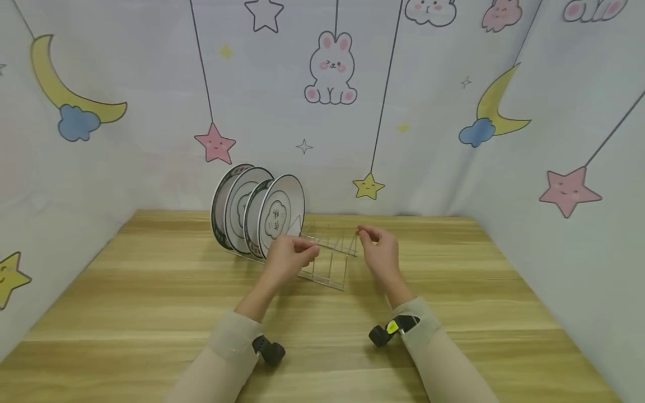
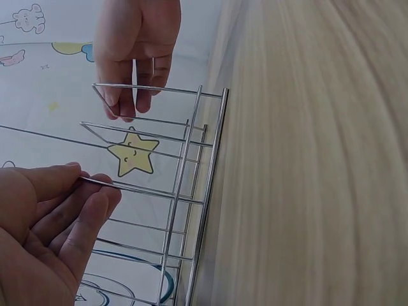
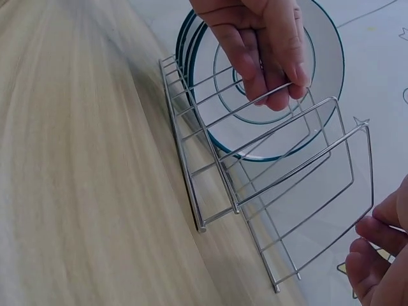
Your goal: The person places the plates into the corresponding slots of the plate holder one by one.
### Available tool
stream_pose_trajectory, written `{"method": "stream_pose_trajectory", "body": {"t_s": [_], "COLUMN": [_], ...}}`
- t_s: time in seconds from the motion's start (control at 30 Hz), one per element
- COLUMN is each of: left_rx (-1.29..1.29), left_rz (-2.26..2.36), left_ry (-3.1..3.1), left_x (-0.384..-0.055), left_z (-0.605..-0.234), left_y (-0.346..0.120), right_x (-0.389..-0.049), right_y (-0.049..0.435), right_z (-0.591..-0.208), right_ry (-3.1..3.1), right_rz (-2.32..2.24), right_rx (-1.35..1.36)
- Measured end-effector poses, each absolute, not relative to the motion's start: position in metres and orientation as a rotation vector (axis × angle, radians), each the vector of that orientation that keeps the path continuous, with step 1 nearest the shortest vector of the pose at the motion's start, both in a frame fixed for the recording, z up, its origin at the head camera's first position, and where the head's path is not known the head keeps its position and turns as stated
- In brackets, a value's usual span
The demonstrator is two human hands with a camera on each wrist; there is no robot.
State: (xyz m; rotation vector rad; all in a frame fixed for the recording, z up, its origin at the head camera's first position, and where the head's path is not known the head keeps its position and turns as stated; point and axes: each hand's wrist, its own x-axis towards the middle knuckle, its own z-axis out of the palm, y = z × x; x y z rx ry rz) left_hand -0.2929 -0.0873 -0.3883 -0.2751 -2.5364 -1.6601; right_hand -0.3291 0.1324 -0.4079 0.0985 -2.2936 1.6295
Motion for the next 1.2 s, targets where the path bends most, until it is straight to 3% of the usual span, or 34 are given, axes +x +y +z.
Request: {"method": "stream_pose_trajectory", "body": {"t_s": [1.2], "left_rx": [-0.266], "left_rz": [-1.656], "left_ry": [-2.537], "left_x": [-0.289], "left_z": [-0.388], "left_y": [-0.092], "right_x": [-0.315], "right_y": [0.134], "right_z": [-0.408], "right_ry": [-2.378], "right_rz": [1.491], "right_rx": [0.219]}}
